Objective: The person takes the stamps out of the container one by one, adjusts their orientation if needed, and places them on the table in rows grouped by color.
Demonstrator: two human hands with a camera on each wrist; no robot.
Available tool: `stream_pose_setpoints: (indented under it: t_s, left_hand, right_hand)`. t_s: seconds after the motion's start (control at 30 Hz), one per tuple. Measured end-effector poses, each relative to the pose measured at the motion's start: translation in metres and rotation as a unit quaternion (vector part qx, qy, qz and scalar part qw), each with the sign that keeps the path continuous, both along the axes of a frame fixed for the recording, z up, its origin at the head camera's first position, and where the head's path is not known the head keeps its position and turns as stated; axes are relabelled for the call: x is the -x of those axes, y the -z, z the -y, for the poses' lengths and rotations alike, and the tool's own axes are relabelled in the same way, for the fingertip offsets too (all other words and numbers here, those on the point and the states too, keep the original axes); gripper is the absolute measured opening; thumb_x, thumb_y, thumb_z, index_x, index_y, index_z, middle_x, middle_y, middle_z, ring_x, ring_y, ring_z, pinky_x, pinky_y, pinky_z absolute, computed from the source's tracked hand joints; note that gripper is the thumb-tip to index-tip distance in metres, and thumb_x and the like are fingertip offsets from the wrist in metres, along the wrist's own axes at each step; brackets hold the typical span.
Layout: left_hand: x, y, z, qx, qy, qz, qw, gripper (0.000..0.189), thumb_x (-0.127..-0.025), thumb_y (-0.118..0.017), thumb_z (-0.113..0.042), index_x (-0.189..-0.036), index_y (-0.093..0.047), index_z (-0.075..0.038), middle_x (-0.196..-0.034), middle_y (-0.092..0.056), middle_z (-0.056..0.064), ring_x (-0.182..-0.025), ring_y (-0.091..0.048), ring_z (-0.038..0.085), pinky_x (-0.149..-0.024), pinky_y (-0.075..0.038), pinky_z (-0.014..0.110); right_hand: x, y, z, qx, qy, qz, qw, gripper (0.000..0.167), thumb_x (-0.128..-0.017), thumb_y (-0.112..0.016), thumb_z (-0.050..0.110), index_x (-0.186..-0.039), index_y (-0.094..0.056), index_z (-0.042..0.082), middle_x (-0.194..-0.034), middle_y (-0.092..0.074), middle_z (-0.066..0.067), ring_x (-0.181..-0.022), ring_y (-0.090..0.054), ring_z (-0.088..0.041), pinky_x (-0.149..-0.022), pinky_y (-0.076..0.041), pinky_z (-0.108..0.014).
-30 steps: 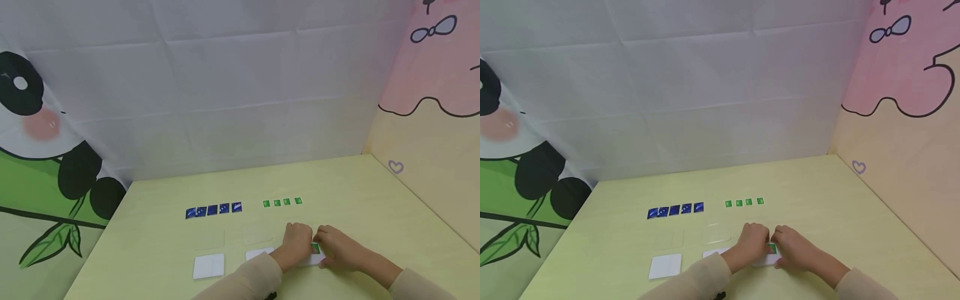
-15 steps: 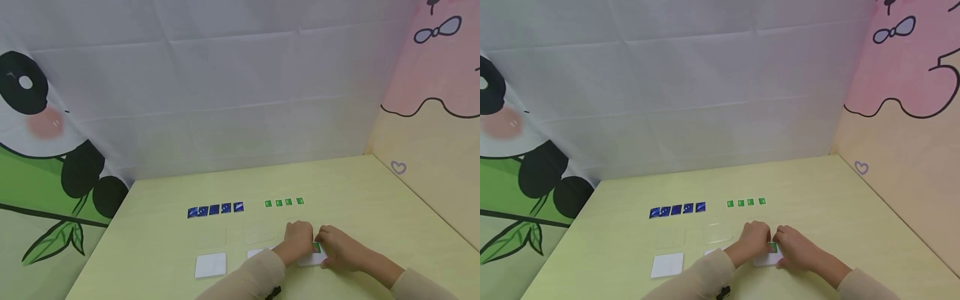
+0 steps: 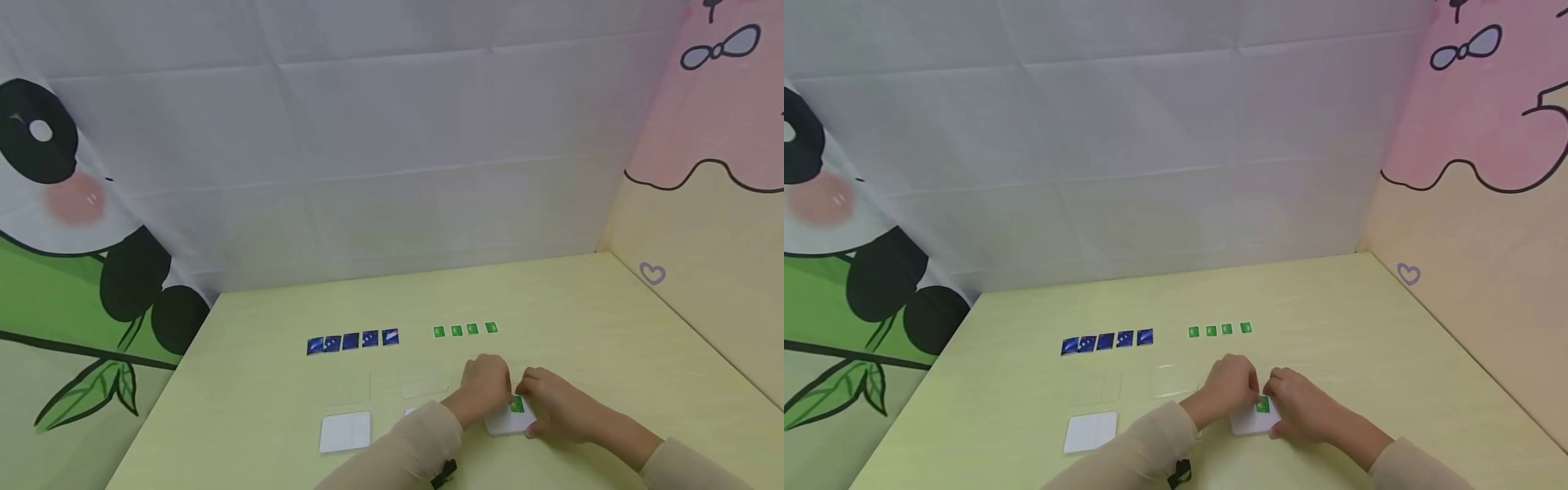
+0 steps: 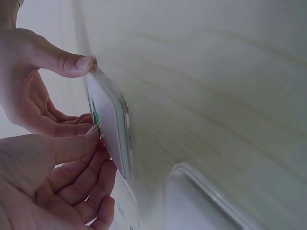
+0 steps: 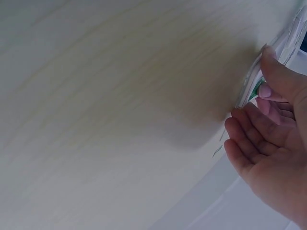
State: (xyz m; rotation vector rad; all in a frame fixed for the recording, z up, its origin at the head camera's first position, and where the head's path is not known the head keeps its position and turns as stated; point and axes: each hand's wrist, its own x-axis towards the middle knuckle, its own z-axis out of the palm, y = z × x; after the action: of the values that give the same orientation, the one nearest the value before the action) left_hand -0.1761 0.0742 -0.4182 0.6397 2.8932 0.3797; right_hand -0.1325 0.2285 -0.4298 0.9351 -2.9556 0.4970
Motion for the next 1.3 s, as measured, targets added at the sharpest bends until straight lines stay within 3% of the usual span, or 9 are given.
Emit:
stream_pose_setpoints:
  t_s: [0.23, 0.47, 0.87, 1.07, 1.3]
  left_hand:
    - [0.005, -0.001, 0.010, -0.063, -0.015, 0.050, 0.9966, 0.018, -0.075, -0.081, -0.020, -0.061, -0.070, -0.013, -0.059, -0.062, -0.008, -0.057, -0.050, 0.004, -0.052, -0.040, 0.015]
    - [0.005, -0.004, 0.018, -0.143, -0.021, 0.095, 0.9850, 0.012, -0.072, -0.082, -0.010, -0.064, -0.074, -0.007, -0.062, -0.067, -0.002, -0.056, -0.050, 0.004, -0.049, -0.040, 0.015]
    - [0.014, -0.005, 0.026, -0.203, -0.014, 0.141, 0.9690, 0.007, -0.070, -0.082, -0.010, -0.068, -0.076, -0.005, -0.064, -0.070, 0.002, -0.056, -0.048, 0.002, -0.050, -0.037, 0.014]
    - [0.016, -0.007, 0.030, -0.222, -0.029, 0.167, 0.9601, 0.007, -0.072, -0.081, -0.011, -0.071, -0.076, -0.005, -0.064, -0.071, 0.003, -0.055, -0.047, 0.002, -0.050, -0.036, 0.013]
    - [0.019, -0.007, 0.037, -0.215, -0.047, 0.174, 0.9598, 0.008, -0.077, -0.078, -0.013, -0.076, -0.077, -0.005, -0.068, -0.072, 0.002, -0.057, -0.047, 0.004, -0.051, -0.036, 0.015]
  right_hand:
    - [0.000, 0.000, 0.001, -0.007, 0.002, -0.001, 1.0000, 0.050, -0.066, -0.086, 0.032, -0.101, -0.064, 0.004, -0.098, -0.060, 0.003, -0.090, -0.054, -0.012, -0.081, -0.051, -0.032]
    - [0.000, 0.000, 0.000, -0.002, 0.006, 0.003, 1.0000, 0.050, -0.066, -0.086, 0.031, -0.101, -0.064, 0.004, -0.097, -0.059, 0.004, -0.091, -0.054, -0.013, -0.082, -0.051, -0.034]
    - [-0.002, 0.000, 0.000, 0.001, 0.006, 0.005, 1.0000, 0.052, -0.067, -0.085, 0.034, -0.103, -0.063, 0.005, -0.100, -0.059, 0.004, -0.091, -0.053, -0.011, -0.082, -0.051, -0.032]
    - [-0.004, 0.001, 0.000, 0.002, 0.008, 0.008, 0.9999, 0.051, -0.067, -0.085, 0.034, -0.103, -0.063, 0.006, -0.101, -0.059, 0.004, -0.092, -0.053, -0.012, -0.082, -0.051, -0.033]
    - [-0.003, 0.002, -0.001, 0.001, 0.009, 0.016, 0.9998, 0.049, -0.067, -0.085, 0.035, -0.102, -0.063, 0.009, -0.101, -0.058, 0.006, -0.093, -0.052, -0.011, -0.083, -0.051, -0.033]
